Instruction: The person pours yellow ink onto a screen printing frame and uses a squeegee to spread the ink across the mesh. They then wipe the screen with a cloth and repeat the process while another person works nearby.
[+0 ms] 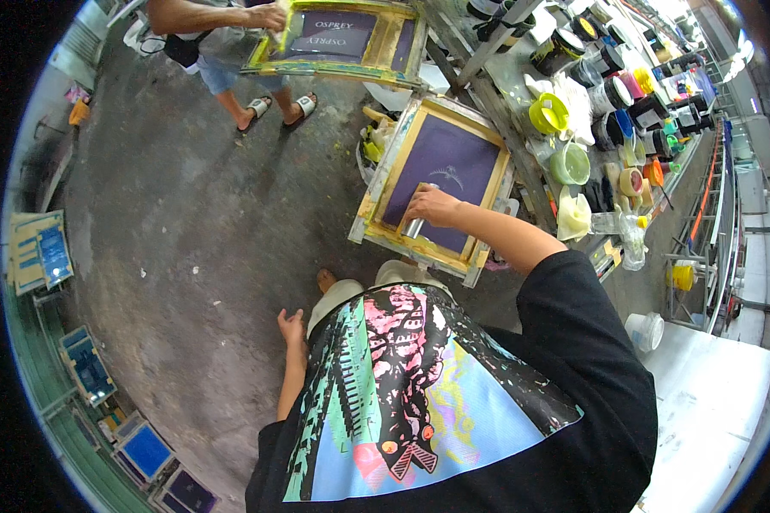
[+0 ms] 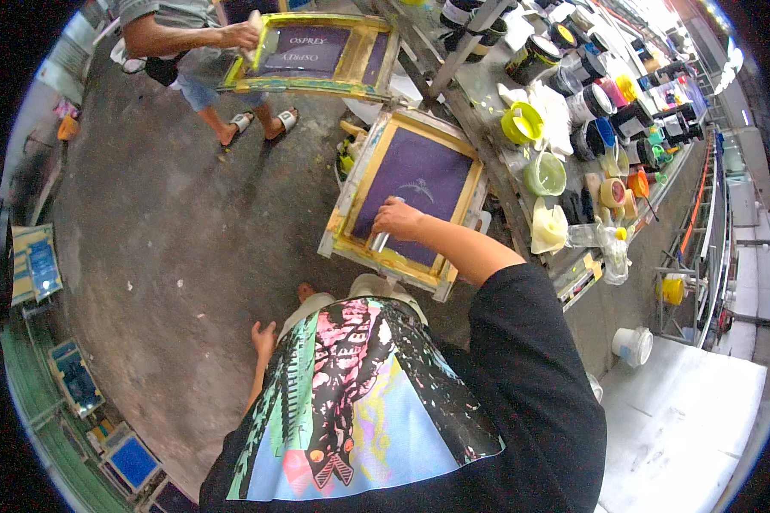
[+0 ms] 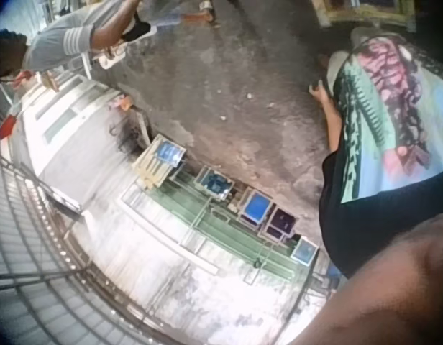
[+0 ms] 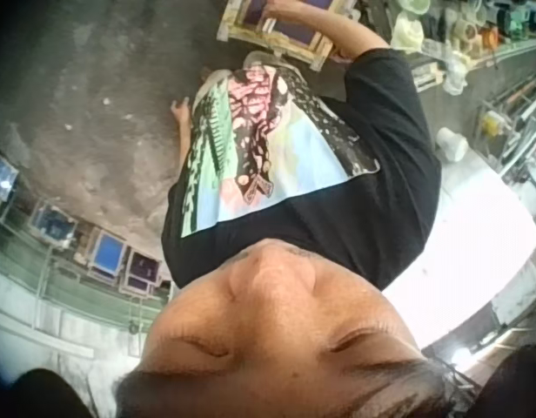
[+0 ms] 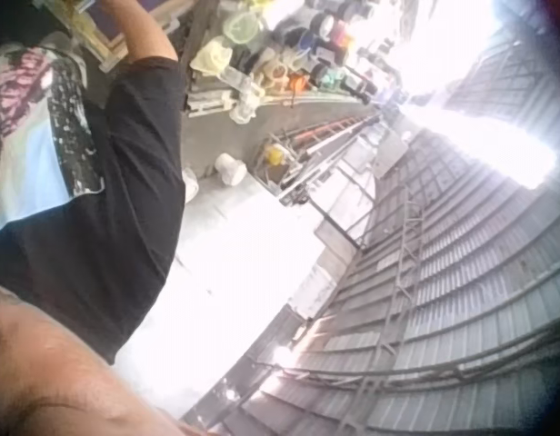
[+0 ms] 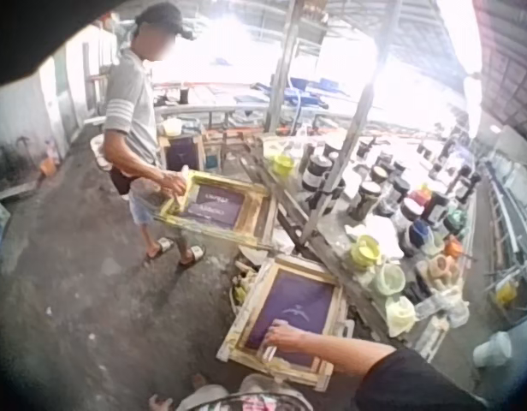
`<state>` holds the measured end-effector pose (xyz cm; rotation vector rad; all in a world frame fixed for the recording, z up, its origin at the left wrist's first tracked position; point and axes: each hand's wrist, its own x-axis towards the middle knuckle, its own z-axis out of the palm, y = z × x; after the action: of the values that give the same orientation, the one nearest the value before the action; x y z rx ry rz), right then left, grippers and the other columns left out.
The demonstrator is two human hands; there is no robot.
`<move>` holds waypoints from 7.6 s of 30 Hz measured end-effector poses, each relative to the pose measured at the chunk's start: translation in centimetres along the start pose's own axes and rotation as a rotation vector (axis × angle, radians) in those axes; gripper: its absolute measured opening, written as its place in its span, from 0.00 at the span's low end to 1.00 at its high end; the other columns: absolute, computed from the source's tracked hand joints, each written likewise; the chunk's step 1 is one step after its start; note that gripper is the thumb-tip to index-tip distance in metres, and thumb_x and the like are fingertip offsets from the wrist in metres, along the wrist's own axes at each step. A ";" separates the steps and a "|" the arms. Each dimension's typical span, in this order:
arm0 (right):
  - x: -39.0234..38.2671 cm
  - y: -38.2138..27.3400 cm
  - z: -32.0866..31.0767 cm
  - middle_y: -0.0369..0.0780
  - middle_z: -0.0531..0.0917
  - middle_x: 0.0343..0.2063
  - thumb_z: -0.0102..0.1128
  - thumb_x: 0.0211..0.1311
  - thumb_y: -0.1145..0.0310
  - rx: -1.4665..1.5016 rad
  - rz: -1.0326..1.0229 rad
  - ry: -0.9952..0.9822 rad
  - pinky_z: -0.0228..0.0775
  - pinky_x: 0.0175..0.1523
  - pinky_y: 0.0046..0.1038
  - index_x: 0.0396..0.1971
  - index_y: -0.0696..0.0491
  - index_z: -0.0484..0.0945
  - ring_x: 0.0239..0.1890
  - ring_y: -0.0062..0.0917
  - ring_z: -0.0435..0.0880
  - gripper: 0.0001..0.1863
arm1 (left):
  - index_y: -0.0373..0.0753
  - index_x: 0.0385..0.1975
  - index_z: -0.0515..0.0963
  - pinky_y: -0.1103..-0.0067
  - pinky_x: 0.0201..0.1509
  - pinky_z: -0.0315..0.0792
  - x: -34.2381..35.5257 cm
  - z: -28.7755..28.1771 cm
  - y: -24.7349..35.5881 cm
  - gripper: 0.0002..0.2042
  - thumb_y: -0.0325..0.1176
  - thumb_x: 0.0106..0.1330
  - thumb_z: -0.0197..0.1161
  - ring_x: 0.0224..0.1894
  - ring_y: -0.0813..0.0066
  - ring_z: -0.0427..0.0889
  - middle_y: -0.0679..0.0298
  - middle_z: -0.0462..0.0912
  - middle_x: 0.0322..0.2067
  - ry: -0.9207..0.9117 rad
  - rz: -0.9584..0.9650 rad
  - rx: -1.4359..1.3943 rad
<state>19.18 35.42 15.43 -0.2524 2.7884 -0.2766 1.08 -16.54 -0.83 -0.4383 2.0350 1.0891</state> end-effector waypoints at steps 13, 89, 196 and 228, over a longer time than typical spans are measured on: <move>-10.0 -10.3 6.9 0.31 0.81 0.54 0.64 0.55 0.72 0.122 0.672 0.242 0.65 0.57 0.45 0.56 0.36 0.81 0.60 0.28 0.75 0.26 | 0.39 0.71 0.60 0.73 0.40 0.76 -1.1 0.2 3.5 0.36 0.33 0.63 0.71 0.37 0.70 0.79 0.56 0.77 0.50 -0.029 0.021 0.100; -9.3 -11.9 5.2 0.29 0.83 0.50 0.63 0.55 0.75 0.178 0.708 0.488 0.58 0.62 0.41 0.50 0.39 0.83 0.58 0.25 0.77 0.22 | 0.41 0.68 0.66 0.72 0.37 0.76 0.1 -1.0 6.4 0.31 0.37 0.65 0.69 0.40 0.71 0.79 0.58 0.79 0.52 -0.096 0.046 0.187; -42.5 -57.2 38.1 0.46 0.85 0.29 0.66 0.48 0.71 0.844 2.848 1.241 0.73 0.40 0.43 0.30 0.58 0.81 0.33 0.41 0.83 0.09 | 0.43 0.35 0.91 0.74 0.41 0.79 -20.1 24.6 -4.1 0.13 0.45 0.57 0.75 0.32 0.73 0.87 0.64 0.90 0.28 -0.890 0.709 1.128; -53.4 -51.4 31.7 0.45 0.81 0.40 0.63 0.54 0.68 1.230 2.960 1.445 0.71 0.50 0.37 0.46 0.61 0.78 0.42 0.37 0.80 0.19 | 0.43 0.51 0.78 0.72 0.41 0.75 -59.6 92.9 34.3 0.20 0.50 0.68 0.67 0.41 0.74 0.80 0.67 0.83 0.41 -1.067 0.833 0.348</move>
<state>86.86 -8.34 13.39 -2.4260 0.2002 0.5764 62.29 75.75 32.33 1.0561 1.3177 1.0219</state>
